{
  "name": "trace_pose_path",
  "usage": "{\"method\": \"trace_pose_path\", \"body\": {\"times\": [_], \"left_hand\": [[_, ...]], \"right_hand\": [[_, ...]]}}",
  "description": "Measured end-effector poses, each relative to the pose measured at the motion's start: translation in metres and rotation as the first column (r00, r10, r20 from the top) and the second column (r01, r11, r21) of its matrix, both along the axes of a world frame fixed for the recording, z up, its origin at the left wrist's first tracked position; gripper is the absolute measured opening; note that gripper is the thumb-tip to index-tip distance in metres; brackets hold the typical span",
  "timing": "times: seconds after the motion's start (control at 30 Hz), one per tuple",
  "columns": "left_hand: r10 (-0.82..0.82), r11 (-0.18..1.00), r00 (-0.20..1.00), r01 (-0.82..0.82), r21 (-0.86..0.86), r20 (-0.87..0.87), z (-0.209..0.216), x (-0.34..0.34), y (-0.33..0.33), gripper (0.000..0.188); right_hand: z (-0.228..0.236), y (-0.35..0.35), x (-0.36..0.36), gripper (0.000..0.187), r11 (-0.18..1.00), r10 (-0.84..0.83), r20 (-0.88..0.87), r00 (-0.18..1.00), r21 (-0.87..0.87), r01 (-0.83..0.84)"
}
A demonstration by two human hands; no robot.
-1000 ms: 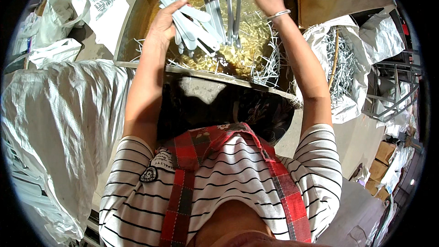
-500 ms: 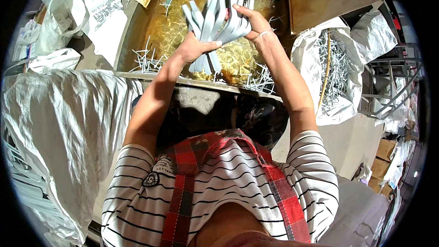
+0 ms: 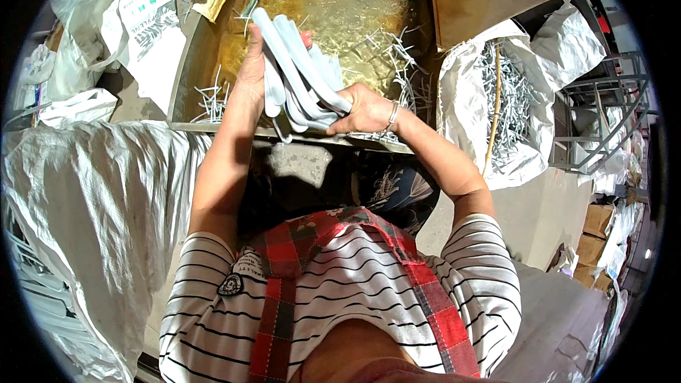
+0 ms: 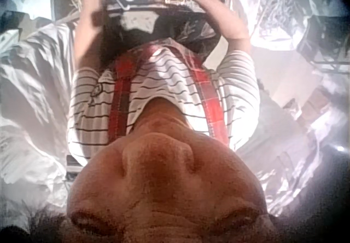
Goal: The person sorts white plastic rings and metal hangers in a workshop. They first arrange the rings into a large white sack, then sit on the floor to pick up hangers from a metal tray and place them into a separate sack.
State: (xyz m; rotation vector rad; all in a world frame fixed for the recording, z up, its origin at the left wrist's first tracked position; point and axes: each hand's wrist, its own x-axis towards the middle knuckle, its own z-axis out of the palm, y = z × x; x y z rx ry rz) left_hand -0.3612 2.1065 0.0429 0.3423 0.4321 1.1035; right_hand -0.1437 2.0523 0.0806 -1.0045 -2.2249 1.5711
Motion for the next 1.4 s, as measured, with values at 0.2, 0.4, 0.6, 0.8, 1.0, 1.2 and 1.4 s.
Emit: {"method": "trace_pose_path", "body": {"times": [0.2,0.4,0.6,0.8,1.0,1.2,1.4], "left_hand": [[-0.025,1.000,0.994,0.026,0.014,-0.102,0.011,0.006,-0.004,0.039],[0.014,1.000,0.987,-0.013,0.004,-0.161,-0.001,-0.007,0.004,0.030],[-0.175,0.974,0.984,0.175,0.142,-0.019,0.000,0.000,-0.009,0.045],[-0.241,0.929,0.921,0.128,0.346,0.308,-0.004,0.004,-0.008,0.050],[-0.395,0.859,0.815,0.164,0.485,0.424,0.003,0.015,-0.009,0.053],[-0.140,0.981,0.861,0.054,0.184,0.490,0.086,0.060,-0.049,0.048],[-0.264,0.912,0.791,0.019,0.409,0.552,0.112,0.078,-0.059,0.037]], "right_hand": [[-0.048,0.002,0.003,0.024,0.988,0.055,-0.023,0.998,-0.146,-0.058],[-0.014,0.019,0.018,0.052,0.929,-0.191,-0.350,0.917,-0.366,0.054],[-0.060,0.070,0.029,0.067,0.734,-0.667,-0.240,0.706,-0.374,0.566],[-0.061,0.053,0.011,0.039,0.550,-0.563,-0.495,0.662,-0.822,-0.148],[-0.068,0.061,0.016,0.052,0.538,-0.556,-0.463,0.691,-0.834,-0.126],[-0.074,0.037,-0.021,0.056,0.363,-0.684,-0.432,0.587,-0.900,-0.239],[-0.058,0.000,-0.003,0.056,0.407,-0.604,-0.410,0.683,-0.896,-0.179]]}}
